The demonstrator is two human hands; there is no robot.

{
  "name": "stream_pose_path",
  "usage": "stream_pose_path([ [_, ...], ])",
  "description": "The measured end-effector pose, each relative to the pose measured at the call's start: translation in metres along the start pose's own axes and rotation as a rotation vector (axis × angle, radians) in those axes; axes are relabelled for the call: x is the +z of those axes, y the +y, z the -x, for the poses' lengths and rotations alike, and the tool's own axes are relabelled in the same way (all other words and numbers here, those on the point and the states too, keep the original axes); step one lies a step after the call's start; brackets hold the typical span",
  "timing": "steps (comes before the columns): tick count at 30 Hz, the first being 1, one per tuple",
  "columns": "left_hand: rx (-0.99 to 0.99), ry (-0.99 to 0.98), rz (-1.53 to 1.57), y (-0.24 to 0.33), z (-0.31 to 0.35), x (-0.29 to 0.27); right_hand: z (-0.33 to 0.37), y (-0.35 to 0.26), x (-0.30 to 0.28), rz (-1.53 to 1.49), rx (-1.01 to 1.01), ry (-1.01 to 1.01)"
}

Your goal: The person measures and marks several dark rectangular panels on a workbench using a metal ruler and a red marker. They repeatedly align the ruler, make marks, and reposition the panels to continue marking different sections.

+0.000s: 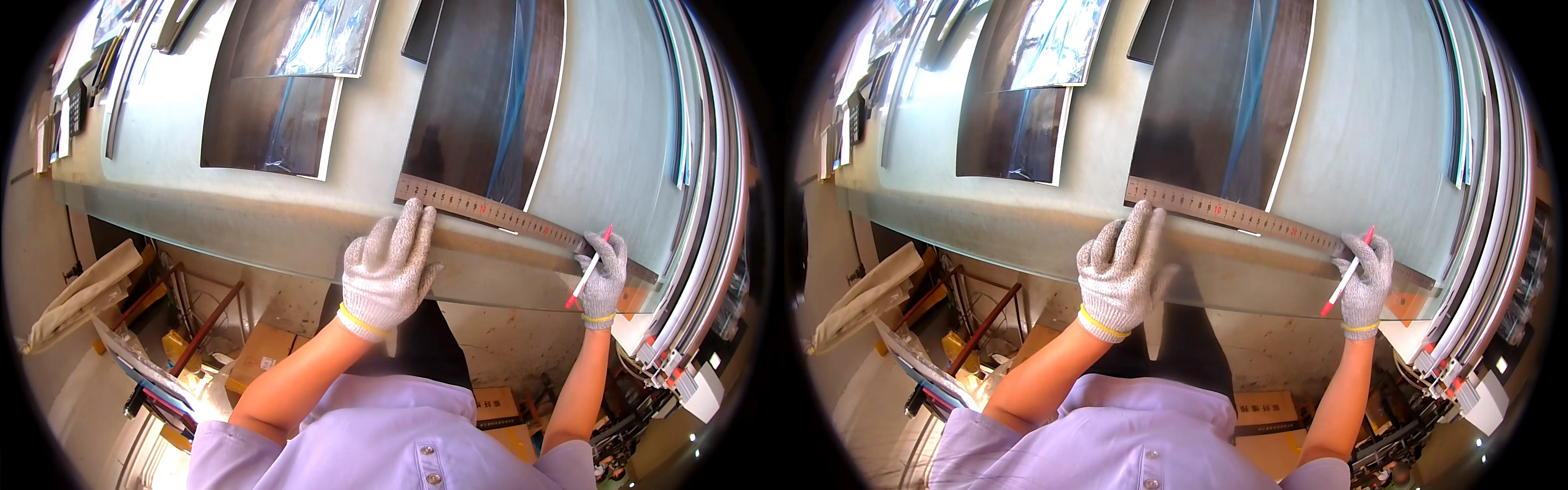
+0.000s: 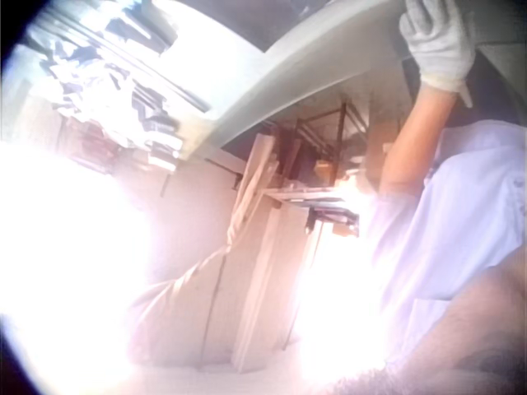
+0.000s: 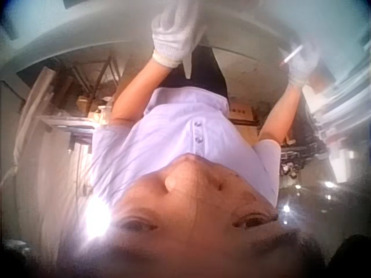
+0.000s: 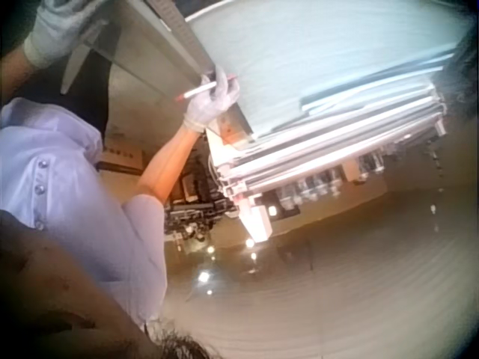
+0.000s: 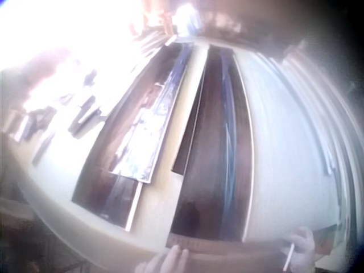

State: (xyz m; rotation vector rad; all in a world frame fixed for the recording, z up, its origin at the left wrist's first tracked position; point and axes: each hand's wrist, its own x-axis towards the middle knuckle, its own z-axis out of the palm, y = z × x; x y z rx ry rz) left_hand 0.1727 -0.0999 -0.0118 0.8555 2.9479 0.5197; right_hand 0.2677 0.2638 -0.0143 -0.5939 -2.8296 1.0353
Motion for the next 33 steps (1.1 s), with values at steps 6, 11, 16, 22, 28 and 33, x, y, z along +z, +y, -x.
stream_pose_path([
  [6,-0.007,0.003,-0.004,0.000,0.001,0.001,-0.001,0.005,-0.002,-0.010,0.024,-0.025],
  [11,0.002,0.023,0.000,-0.001,0.002,0.003,0.000,0.005,-0.003,-0.015,0.035,-0.030],
  [16,0.000,0.003,-0.001,0.000,0.000,0.001,-0.001,0.011,-0.003,0.014,-0.008,-0.031],
  [22,0.012,0.044,-0.027,0.001,0.001,0.003,-0.005,-0.004,-0.002,0.125,-0.043,0.008],
  [28,0.009,0.035,-0.022,0.001,0.003,0.003,-0.006,-0.008,-0.003,0.136,-0.078,0.020],
  [33,0.006,0.010,-0.002,0.000,0.002,0.000,-0.003,0.000,-0.003,0.103,-0.047,0.029],
])
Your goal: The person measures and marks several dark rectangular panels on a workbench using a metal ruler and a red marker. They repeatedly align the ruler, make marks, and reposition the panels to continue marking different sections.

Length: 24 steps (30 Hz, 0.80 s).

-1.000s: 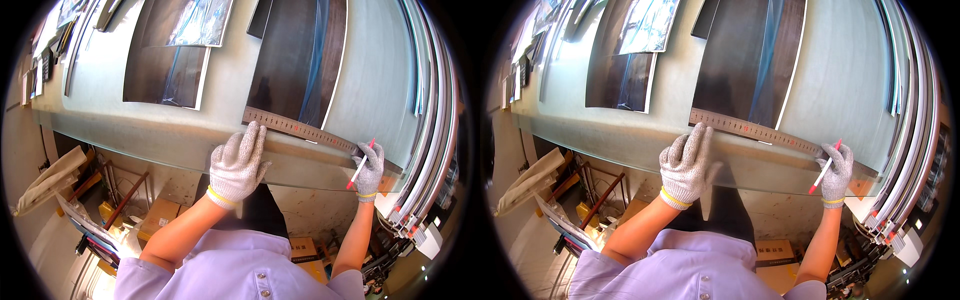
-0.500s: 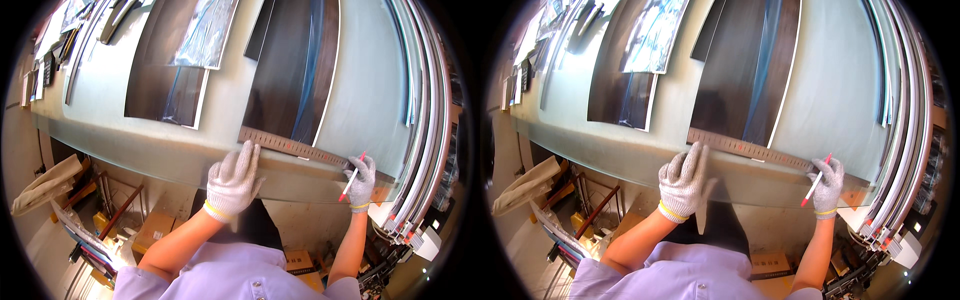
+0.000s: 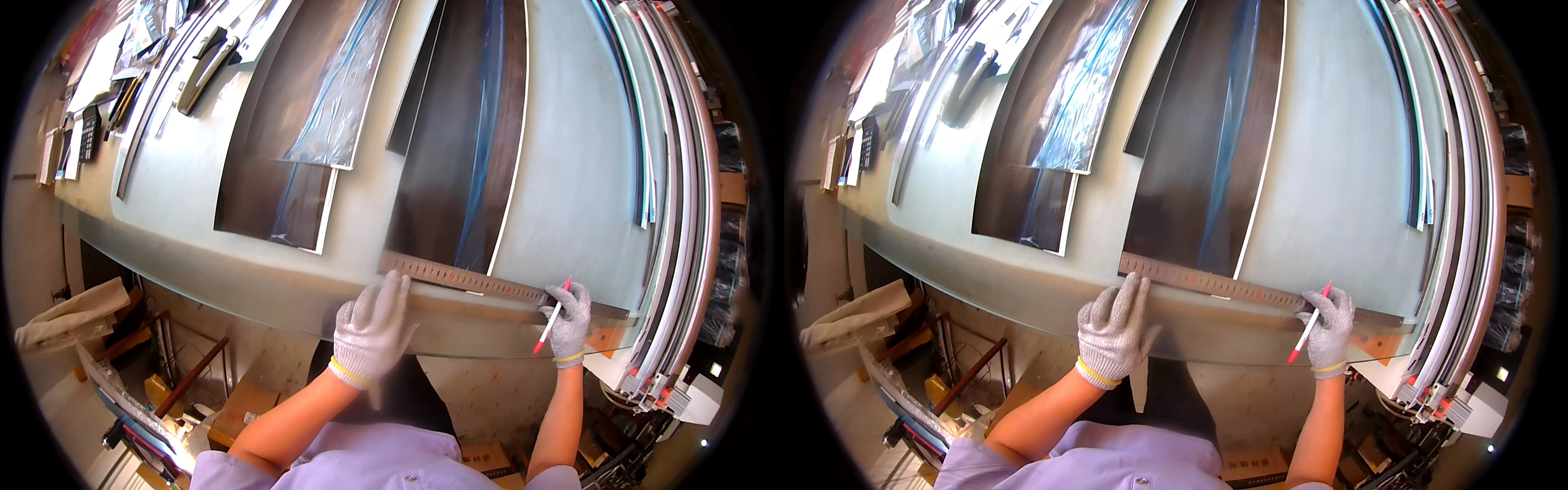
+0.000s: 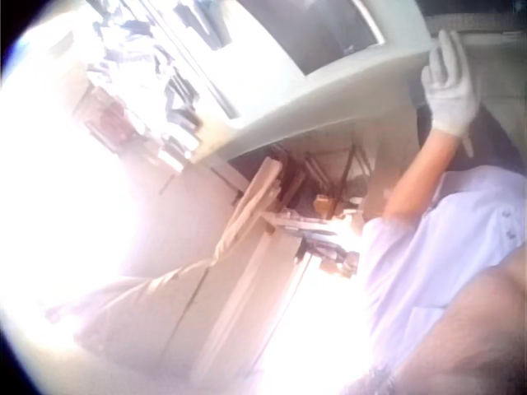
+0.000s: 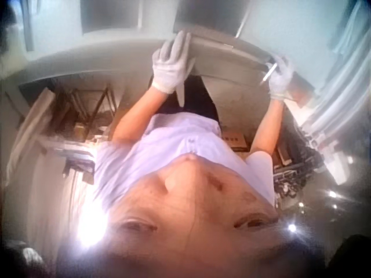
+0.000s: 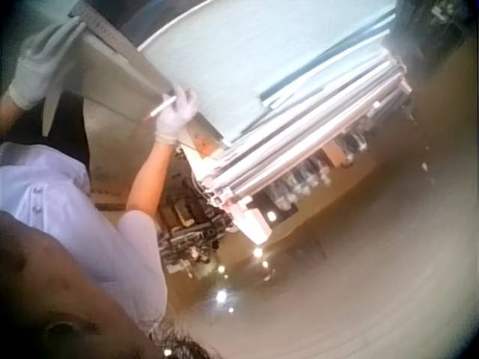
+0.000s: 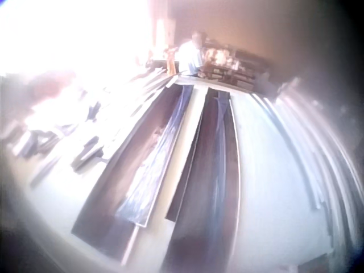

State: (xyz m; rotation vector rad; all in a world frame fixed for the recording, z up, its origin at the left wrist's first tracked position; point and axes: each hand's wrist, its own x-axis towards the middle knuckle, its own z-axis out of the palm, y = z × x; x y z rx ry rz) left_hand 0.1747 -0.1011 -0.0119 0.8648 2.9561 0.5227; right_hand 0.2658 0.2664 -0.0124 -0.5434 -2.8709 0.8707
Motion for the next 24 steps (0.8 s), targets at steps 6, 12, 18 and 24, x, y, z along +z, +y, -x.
stream_pose_path([
  [6,0.002,0.004,0.000,0.000,0.000,0.001,-0.001,0.001,0.001,-0.045,0.015,-0.025],
  [12,0.000,0.023,0.038,0.000,-0.002,0.002,-0.001,0.000,0.000,-0.133,0.012,-0.057],
  [18,0.002,0.022,0.054,-0.001,-0.003,0.001,0.000,0.001,-0.001,-0.183,0.054,-0.066],
  [24,0.002,0.018,0.027,0.000,-0.003,0.001,0.002,0.012,0.001,-0.189,0.050,-0.069],
])
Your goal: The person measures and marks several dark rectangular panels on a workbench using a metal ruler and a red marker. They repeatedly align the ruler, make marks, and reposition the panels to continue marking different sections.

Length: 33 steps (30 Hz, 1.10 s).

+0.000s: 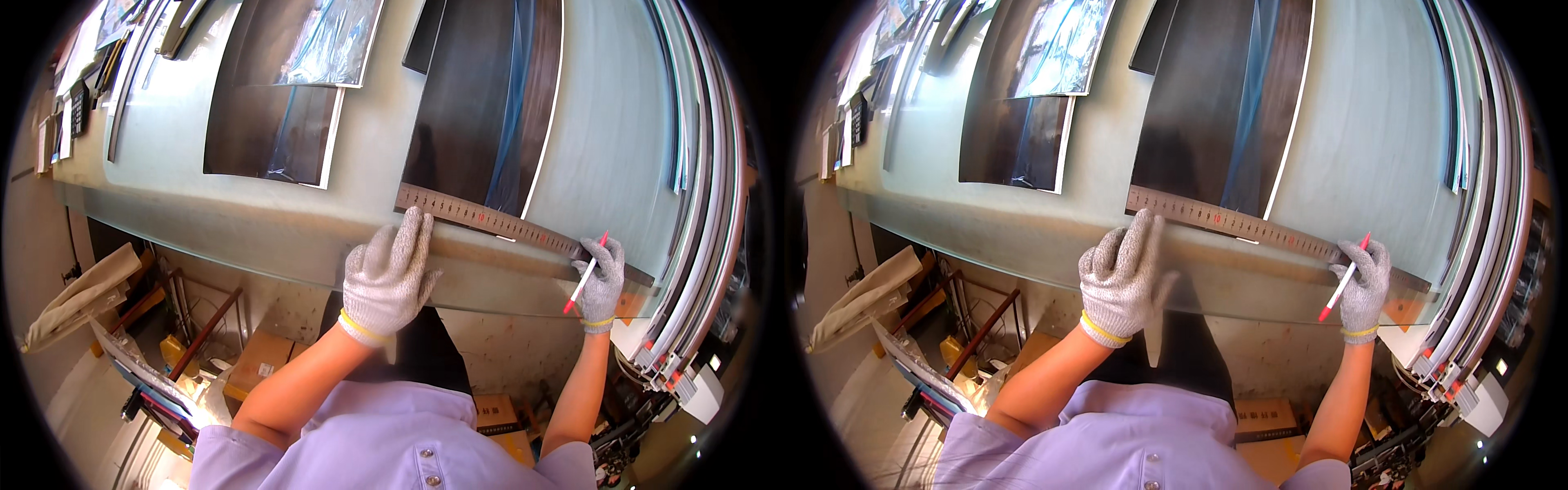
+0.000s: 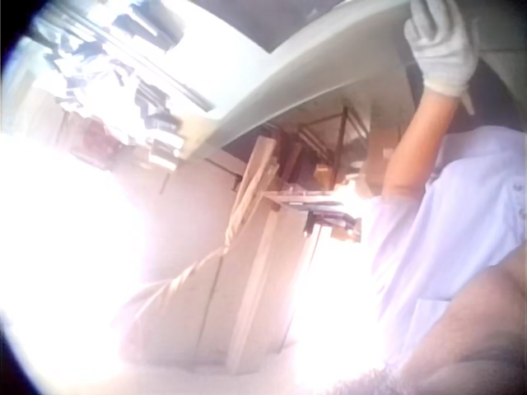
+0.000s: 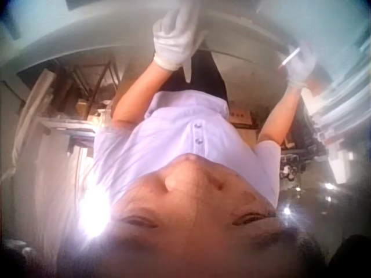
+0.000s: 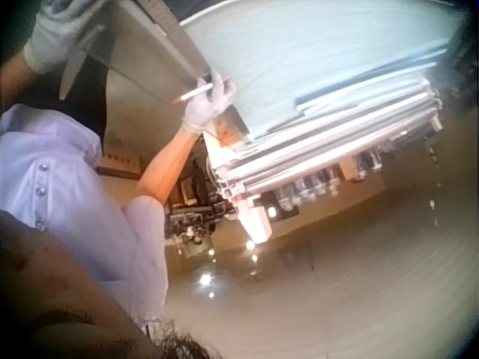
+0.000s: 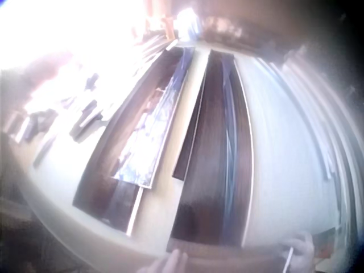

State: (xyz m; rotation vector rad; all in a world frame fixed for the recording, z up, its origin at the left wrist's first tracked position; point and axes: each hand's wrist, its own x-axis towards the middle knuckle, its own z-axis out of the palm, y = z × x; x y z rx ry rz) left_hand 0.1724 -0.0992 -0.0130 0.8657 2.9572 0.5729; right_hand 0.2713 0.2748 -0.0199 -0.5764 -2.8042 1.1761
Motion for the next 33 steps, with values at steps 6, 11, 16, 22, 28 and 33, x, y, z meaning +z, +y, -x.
stream_pose_path([
  [6,-0.001,-0.005,-0.024,0.000,0.001,0.000,-0.003,-0.012,0.000,0.032,0.009,-0.006],
  [11,-0.006,-0.017,0.011,-0.001,0.000,0.000,-0.002,-0.013,0.002,0.046,0.021,0.014],
  [16,-0.008,-0.013,0.007,-0.001,0.000,0.000,-0.002,-0.017,0.003,0.015,0.032,0.017],
  [22,-0.013,-0.002,-0.006,0.000,0.001,0.001,-0.001,-0.010,0.002,0.068,-0.017,0.014],
  [28,-0.010,-0.001,-0.018,0.000,0.002,0.002,-0.001,-0.013,0.002,0.036,0.023,0.008],
  [33,-0.010,-0.014,-0.037,0.002,0.002,0.002,0.001,-0.008,-0.001,0.117,-0.001,0.031],
])
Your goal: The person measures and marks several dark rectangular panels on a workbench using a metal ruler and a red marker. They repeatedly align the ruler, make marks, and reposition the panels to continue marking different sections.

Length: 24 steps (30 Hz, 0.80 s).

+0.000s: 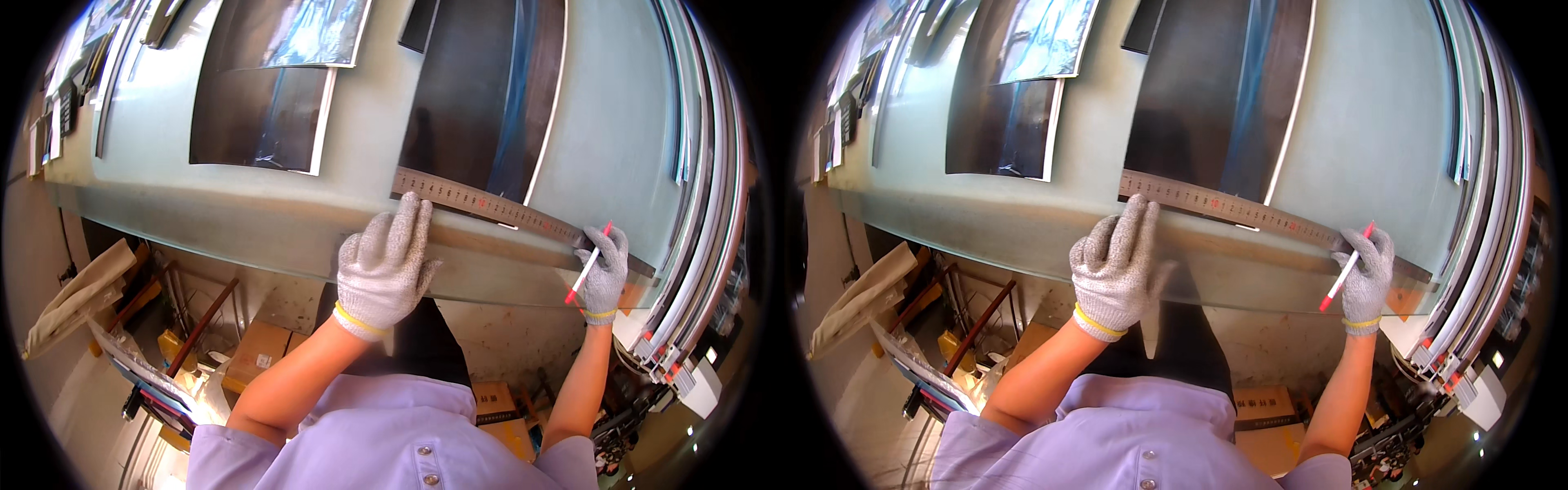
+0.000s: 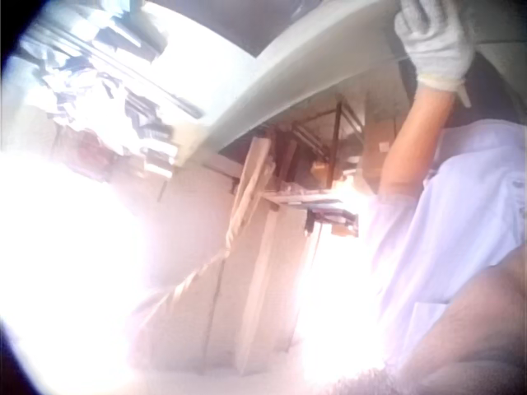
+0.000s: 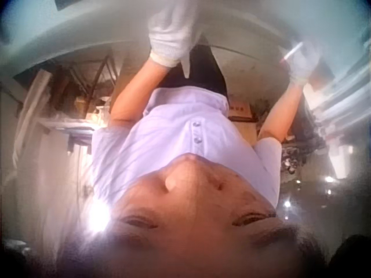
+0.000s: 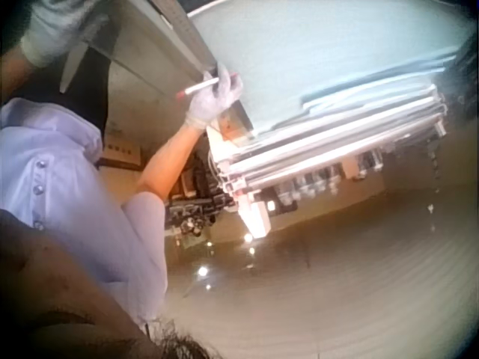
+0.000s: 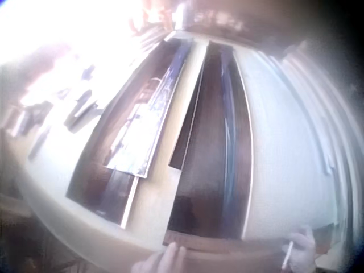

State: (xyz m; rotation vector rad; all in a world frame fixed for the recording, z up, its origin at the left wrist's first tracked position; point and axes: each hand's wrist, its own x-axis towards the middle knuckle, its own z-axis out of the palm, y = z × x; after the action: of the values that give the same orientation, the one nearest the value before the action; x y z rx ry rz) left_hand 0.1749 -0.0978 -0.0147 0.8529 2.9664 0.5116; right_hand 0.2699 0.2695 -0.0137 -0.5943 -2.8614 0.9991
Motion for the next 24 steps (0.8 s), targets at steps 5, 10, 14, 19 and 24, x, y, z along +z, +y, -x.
stream_pose_path([
  [5,-0.001,0.024,-0.058,0.002,-0.001,0.001,-0.004,-0.016,0.000,-0.080,0.085,0.006],
  [10,-0.019,-0.020,-0.058,0.004,-0.002,0.000,-0.012,-0.024,-0.002,0.086,-0.004,-0.013],
  [14,-0.024,-0.047,-0.093,0.007,-0.001,0.000,-0.012,-0.024,-0.003,0.086,0.002,-0.013],
  [19,-0.034,-0.072,-0.106,0.008,0.002,-0.001,-0.011,-0.021,-0.003,0.121,-0.011,-0.001],
  [24,-0.022,-0.052,-0.119,0.009,0.002,0.002,-0.012,-0.020,-0.003,0.137,-0.035,-0.003],
])
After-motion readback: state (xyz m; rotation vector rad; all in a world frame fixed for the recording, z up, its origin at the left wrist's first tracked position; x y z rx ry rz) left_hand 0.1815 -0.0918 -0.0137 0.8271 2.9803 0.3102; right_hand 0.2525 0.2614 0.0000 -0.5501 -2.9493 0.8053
